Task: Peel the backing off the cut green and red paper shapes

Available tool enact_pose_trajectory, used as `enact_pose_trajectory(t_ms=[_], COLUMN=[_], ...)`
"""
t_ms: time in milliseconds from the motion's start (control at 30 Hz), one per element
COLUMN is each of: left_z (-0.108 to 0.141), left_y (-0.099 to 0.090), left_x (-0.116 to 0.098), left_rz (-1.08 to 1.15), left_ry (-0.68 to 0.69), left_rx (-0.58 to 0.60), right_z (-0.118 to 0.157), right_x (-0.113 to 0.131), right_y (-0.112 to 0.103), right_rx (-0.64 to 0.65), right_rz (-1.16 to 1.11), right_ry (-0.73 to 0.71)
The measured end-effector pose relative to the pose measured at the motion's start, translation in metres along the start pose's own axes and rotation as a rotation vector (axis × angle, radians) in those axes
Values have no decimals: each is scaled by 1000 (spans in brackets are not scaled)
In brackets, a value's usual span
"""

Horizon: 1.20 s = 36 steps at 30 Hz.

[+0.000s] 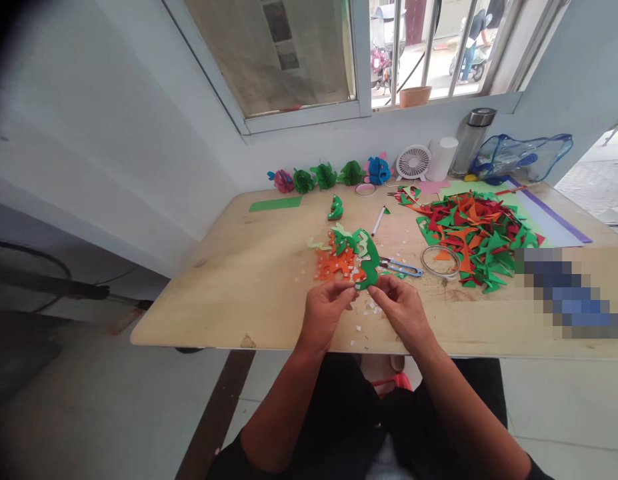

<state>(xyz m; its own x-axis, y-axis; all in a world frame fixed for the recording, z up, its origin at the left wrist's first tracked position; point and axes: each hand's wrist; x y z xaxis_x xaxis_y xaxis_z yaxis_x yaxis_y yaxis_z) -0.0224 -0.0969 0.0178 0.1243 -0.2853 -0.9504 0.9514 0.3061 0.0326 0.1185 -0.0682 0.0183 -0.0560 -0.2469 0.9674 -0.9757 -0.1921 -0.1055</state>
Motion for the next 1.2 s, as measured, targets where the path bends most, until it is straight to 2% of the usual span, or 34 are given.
enact_pose_trajectory(t_ms=[100, 200, 267, 400, 667, 967, 1200], left_z=[2, 5, 7, 8, 10, 10, 10], left_y=[1, 3, 5, 6, 6, 4, 2], left_x=[0, -1, -1, -2, -3, -3, -8], left_rz=[-109, -168, -186, -234, -402, -485, -531], left_ry=[86, 161, 190, 216, 334, 338, 355], left_rx=[-113, -141, -116, -76, -121, -124, -116], right_z=[4, 6, 5, 4, 1, 2, 2], right_x=[1, 6, 7, 6, 5, 3, 6], right_y=[0, 4, 8, 11, 11, 10, 12], right_rx=[-149, -37, 26, 19, 27, 64, 86], right_rz=[306, 437, 452, 509, 652, 811, 840], right_ry=[-168, -283, -293, -304, -353, -457, -459])
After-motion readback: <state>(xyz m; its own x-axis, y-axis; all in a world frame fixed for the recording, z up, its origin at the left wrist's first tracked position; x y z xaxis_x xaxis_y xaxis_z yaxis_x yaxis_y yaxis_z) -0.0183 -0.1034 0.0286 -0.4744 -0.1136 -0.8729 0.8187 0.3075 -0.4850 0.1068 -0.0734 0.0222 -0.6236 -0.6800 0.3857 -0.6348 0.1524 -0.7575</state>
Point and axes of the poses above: each hand's wrist, its own z-axis away from the middle knuckle, its own y-axis out of the palm, x = y × z, and after that the axes turned 13 degrees about -y, right-handed
